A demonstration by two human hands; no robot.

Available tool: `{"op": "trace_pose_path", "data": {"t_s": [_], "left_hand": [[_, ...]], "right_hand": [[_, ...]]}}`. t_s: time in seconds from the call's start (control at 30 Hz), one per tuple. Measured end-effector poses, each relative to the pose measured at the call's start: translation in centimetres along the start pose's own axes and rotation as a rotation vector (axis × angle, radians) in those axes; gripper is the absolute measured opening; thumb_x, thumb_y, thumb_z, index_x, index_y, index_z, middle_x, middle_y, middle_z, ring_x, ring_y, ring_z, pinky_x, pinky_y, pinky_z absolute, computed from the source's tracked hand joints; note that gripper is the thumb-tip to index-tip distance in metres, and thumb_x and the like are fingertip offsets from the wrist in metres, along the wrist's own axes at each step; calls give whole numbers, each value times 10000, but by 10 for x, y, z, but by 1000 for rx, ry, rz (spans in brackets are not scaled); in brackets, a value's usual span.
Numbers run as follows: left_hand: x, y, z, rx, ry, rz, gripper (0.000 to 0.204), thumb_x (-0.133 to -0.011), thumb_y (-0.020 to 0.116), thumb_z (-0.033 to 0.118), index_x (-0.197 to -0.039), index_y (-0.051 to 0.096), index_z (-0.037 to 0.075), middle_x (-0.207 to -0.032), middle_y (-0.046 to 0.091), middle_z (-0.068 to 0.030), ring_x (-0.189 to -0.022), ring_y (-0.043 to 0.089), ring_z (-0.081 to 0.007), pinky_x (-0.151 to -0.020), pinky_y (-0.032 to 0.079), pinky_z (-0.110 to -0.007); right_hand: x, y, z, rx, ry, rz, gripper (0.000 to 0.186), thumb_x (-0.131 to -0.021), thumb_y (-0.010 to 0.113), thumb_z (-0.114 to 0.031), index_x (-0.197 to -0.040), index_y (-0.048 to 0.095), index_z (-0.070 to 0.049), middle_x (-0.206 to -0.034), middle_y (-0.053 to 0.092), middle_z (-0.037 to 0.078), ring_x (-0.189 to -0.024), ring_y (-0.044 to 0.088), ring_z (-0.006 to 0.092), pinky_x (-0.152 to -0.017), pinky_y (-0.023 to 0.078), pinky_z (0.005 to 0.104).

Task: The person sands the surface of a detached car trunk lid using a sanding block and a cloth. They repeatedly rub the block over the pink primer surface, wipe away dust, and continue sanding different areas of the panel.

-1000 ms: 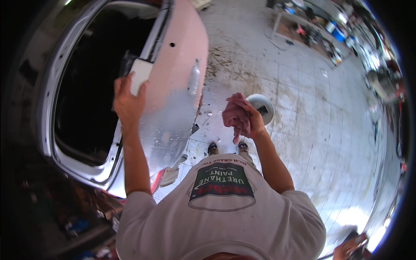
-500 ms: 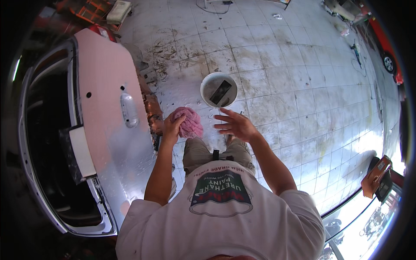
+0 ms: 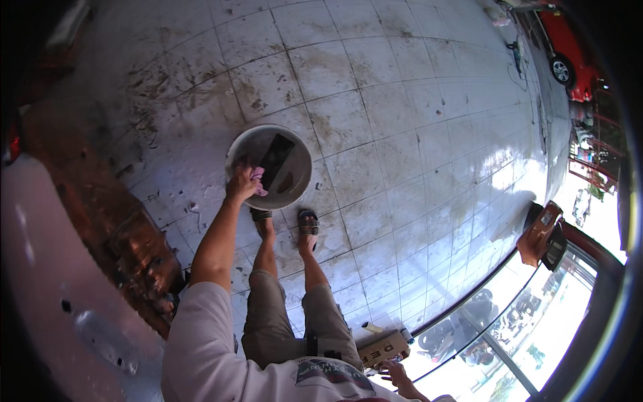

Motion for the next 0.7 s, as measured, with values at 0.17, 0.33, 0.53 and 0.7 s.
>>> {"op": "trace_pose_path", "data": {"t_s": [0.17,0.33,0.53,0.7], "left_hand": [[-112,97,-102,157,17,-80,390,-870,706,136,-1246,748,42,-1253,725,-286,-1188,707,-414,-1020,540,-485],[-101,139,-117,-38,-41,-154,379,-905,706,183,-1269,755,89,-1186,730,-314,-1148,706,-449,-1015,546,-490],[-2,58,-18,778,-261,-264,236,-1011,724,187,-1145,707,-6,-1163,764,-206,-1077,735,-399,-899,576,-470],[94,-97,130,405,132,-145,386,-952,767,307,-1227,717,41,-1181,750,-215,-1120,713,-426,-912,577,-491]], "right_hand": [[66,78,33,-92,261,-272,470,-1089,625,-335,-1466,608,-54,-1316,727,169,-1071,776,298,-850,645,438],[54,136,-36,70,211,-179,449,-1078,657,-296,-1442,643,-33,-1334,725,167,-1086,775,275,-861,643,423],[37,234,-313,143,-688,-249,382,-1058,567,-62,-1410,715,-76,-1313,755,91,-1148,718,220,-962,588,362],[116,377,-488,143,-1176,-502,417,-1071,622,-172,-1463,658,-37,-1408,704,92,-1213,697,192,-977,592,380]]}}
Point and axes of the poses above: each hand's wrist, its own x-axis away from the middle knuckle, its own y-axis out of the palm, z = x × y, the point moved 6 cm from there along -x, towards the middle knuckle
